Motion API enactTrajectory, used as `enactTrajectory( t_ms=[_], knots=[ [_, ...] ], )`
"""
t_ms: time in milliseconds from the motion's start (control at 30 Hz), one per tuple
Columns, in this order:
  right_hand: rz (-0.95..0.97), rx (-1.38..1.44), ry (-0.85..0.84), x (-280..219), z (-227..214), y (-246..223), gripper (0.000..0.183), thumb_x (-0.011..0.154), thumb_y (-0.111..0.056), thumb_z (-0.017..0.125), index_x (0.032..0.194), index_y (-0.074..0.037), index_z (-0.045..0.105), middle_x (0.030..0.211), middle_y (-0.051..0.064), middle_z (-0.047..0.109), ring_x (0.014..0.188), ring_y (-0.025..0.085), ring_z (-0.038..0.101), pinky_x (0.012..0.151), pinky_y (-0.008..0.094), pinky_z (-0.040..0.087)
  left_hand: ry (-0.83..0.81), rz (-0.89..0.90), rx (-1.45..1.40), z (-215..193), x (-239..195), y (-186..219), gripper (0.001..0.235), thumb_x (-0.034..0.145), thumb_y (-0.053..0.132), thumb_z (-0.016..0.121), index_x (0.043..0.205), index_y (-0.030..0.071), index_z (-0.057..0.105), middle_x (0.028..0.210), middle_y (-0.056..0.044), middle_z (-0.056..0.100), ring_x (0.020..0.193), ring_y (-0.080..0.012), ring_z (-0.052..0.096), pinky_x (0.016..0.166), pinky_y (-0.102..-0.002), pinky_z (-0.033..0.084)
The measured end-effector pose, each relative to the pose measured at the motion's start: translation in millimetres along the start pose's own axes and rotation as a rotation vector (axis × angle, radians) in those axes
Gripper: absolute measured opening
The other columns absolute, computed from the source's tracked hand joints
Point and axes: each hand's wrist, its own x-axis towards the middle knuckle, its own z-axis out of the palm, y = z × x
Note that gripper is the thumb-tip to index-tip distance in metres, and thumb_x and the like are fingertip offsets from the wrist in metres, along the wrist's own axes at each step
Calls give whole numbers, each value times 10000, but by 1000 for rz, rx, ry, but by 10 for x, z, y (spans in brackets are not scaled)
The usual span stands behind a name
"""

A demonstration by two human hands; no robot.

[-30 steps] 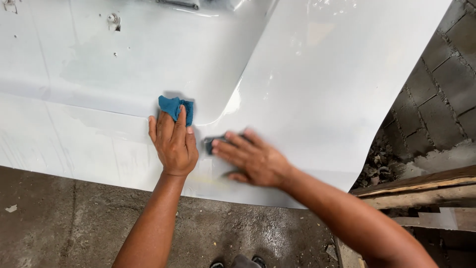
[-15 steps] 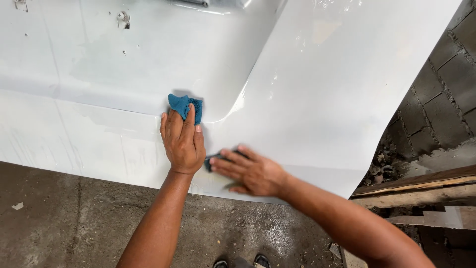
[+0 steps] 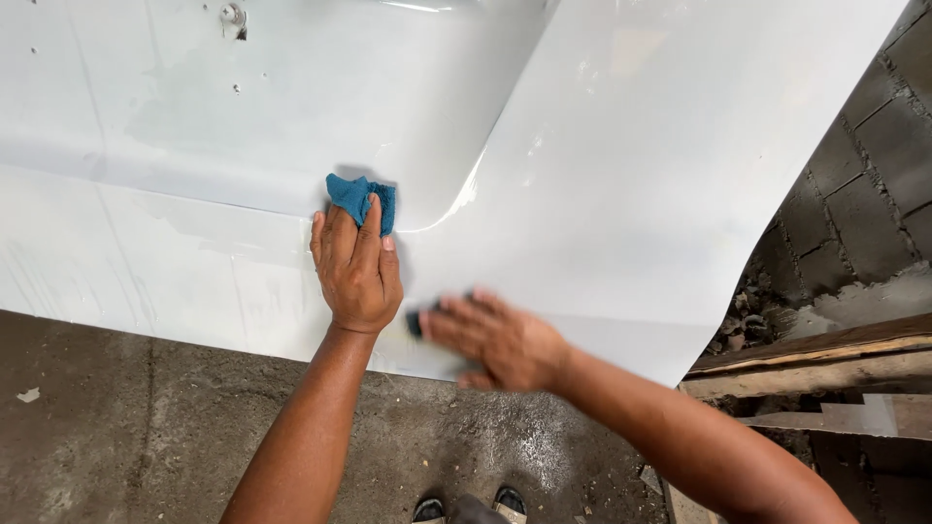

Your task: The person sands a white car part, likely a trunk lid, using a sanding block and a blue cloth. They wipe the surface with the cloth while sanding with the block, focusing on the edges and recessed areas. The person briefly dips the tools into a bucket of water before resuming the sanding process.

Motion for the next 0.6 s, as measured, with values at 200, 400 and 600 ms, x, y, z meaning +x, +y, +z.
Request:
enactTrajectory(
  t_ms=[200,400,600],
  knots=[
    [376,-284,262,-455,-681,864,838,1076,-586,544,1684,-138,179,1762,86,113,1634,254,57,1310,527,4,2,4,16,37,-17,-11,438,1084,180,504,1456,-35,588,1528,-235,520,1470,-401,463,1283,-569,201],
    [450,-111,371,-290,-346,350,881,1048,-593,577,1678,-135,165,1751,94,113,1641,270,28,1316,574,3,2,7,44,66,-9,-39,451,1086,195,507,1462,-42,581,1535,-236,519,1468,-408,463,1277,-585,196],
    [223,-128,29,-569,823,-586,735,1095,-542,344,1659,-162,63,1730,40,45,1595,234,-18,1273,481,-60,-45,28,45,-22,-20,-54,463,1105,202,498,1488,-48,566,1538,-238,508,1470,-416,463,1275,-601,203]
  ],
)
